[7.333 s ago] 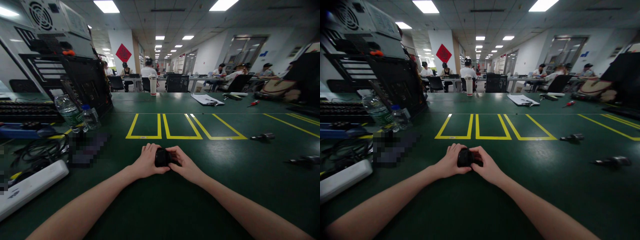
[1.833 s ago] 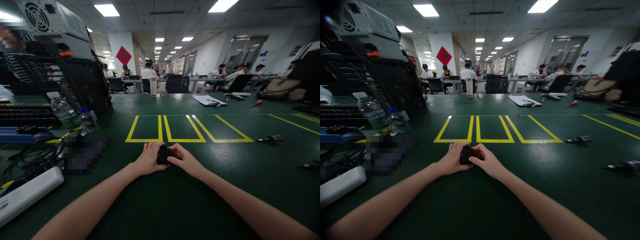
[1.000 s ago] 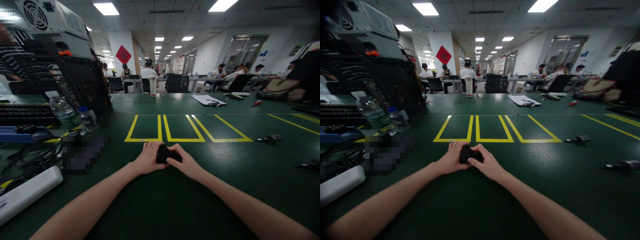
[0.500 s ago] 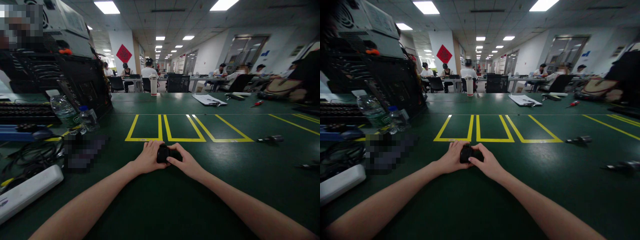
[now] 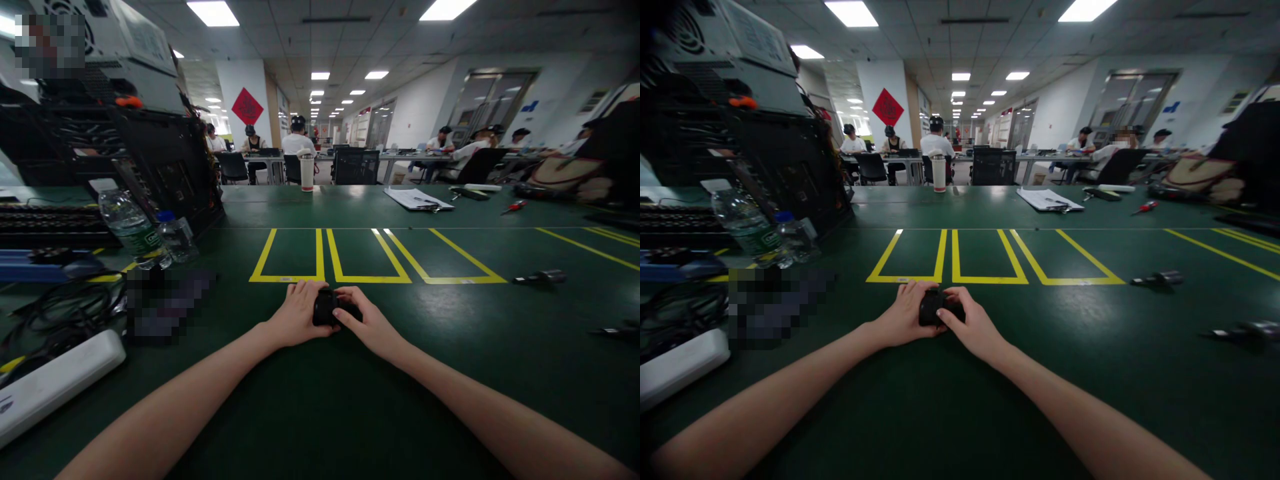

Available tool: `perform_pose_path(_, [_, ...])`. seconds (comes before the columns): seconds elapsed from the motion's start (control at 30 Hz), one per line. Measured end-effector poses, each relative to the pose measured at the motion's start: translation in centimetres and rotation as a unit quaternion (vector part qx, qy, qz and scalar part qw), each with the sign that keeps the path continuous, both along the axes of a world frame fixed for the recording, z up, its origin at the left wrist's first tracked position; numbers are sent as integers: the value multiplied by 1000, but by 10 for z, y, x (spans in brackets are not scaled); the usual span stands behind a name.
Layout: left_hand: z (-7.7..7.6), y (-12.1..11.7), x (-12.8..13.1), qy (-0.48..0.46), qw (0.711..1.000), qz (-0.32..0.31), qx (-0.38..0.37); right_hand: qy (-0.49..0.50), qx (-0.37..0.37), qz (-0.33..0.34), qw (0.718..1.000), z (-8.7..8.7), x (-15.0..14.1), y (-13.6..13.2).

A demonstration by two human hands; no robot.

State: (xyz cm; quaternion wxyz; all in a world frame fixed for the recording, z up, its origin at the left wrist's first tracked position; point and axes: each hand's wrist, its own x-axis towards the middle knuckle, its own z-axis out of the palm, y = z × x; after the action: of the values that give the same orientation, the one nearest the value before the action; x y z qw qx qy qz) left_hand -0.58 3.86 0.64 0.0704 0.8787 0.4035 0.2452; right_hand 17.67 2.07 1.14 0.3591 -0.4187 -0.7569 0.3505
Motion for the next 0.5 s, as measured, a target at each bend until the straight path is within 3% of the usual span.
perform_pose_path(0.23, [1, -1, -1, -1, 1000, -3, -5, -34, 46, 15, 998, 2, 3, -5])
perform_pose_path(0.5, [1, 0, 0, 1, 1000, -2, 2, 4, 38, 6, 999, -4, 0, -1])
